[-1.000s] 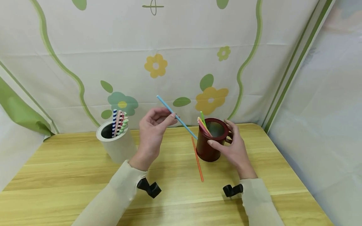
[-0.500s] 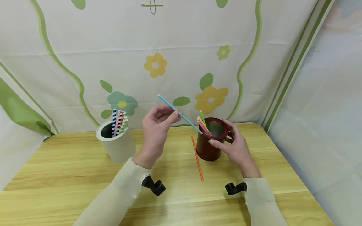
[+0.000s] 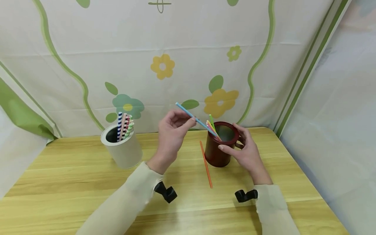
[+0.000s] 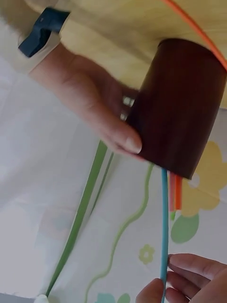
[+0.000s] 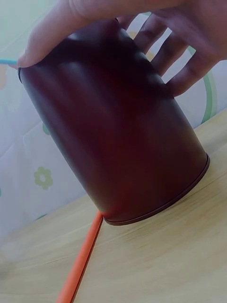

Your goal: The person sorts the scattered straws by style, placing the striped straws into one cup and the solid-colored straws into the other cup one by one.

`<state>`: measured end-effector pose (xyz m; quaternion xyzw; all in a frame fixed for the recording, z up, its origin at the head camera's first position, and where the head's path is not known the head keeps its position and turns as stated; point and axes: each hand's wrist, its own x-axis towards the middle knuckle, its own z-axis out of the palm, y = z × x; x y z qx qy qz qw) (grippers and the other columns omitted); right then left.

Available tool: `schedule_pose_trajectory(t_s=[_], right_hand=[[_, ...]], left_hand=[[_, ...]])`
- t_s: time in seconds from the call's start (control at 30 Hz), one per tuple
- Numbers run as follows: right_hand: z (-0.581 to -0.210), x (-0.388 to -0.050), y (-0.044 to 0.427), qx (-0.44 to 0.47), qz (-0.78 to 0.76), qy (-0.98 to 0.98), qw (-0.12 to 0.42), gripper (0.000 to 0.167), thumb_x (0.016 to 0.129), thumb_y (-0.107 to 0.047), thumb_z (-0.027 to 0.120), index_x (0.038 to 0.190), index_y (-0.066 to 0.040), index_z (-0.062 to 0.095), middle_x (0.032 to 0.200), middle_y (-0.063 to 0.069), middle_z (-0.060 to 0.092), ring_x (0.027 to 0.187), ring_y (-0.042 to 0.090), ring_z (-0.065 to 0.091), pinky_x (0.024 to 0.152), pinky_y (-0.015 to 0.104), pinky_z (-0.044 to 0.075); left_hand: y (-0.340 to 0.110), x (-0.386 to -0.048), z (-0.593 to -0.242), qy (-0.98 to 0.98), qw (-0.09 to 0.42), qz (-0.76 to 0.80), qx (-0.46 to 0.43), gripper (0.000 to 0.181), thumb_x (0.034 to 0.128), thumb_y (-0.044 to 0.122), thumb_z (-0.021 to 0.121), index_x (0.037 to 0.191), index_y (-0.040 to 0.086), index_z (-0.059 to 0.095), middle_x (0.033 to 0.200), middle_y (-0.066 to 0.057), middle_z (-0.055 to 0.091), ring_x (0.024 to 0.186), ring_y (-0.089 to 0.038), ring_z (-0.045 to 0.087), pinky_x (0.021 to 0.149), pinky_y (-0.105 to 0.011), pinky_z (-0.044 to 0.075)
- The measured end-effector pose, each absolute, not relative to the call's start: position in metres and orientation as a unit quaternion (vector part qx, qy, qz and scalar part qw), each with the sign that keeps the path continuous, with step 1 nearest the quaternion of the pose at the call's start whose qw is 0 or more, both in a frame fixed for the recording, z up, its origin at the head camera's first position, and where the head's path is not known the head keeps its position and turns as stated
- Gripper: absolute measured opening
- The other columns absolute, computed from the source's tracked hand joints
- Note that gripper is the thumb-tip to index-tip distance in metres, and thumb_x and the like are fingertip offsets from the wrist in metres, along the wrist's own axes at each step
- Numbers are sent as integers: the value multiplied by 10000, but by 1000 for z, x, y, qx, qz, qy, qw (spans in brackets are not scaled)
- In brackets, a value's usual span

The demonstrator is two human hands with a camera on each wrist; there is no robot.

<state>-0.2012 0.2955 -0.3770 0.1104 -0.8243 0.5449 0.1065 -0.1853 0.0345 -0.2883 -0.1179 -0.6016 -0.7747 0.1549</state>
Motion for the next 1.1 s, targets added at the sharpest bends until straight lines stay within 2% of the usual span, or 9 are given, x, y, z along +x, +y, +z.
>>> schedule_pose_trajectory(t_s=[0.27, 0.4, 0.63, 0.9, 1.1], right_hand=[[-377, -202, 291, 117, 550, -819, 111, 885, 945, -118, 838, 1671, -235, 344, 1525, -24, 541, 1264, 27, 551, 953, 115, 482], [-377, -202, 292, 115, 552, -818, 112, 890, 945, -111, 836, 1671, -242, 340, 1560, 7, 524, 1275, 29, 538, 956, 105, 476], [-379, -202, 290, 106, 551, -820, 112, 906, 941, -135, 845, 1672, -252, 323, 1637, 90, 469, 1305, 40, 510, 961, 102, 466], [-382, -202, 290, 104, 557, -816, 113, 902, 940, -123, 843, 1669, -225, 322, 1626, 81, 473, 1313, 36, 508, 966, 112, 465], [-381, -202, 289, 106, 561, -813, 116, 892, 940, -109, 838, 1664, -227, 331, 1610, 83, 481, 1309, 48, 509, 967, 118, 465]], left_hand=[[39, -192, -304, -635, 150, -744, -143, 120, 941, -32, 743, 1024, 21, 675, 1016, -176, 757, 893, -97, 721, 876, -261, 642], [42, -194, -309, -660, 140, -724, -147, 95, 951, -21, 739, 1022, 15, 689, 1038, -197, 765, 905, -128, 737, 868, -244, 640], [49, -199, -314, -696, 121, -693, -144, 100, 994, 47, 730, 1081, 1, 748, 1064, -157, 780, 923, -154, 739, 860, -220, 623], [57, -204, -321, -723, 100, -669, -137, 99, 1002, 79, 728, 1080, 30, 766, 1048, -106, 787, 898, -101, 714, 831, -198, 611], [57, -205, -323, -733, 95, -661, -127, 70, 994, 84, 744, 1059, 62, 757, 1039, -80, 787, 915, -106, 712, 842, -209, 622]])
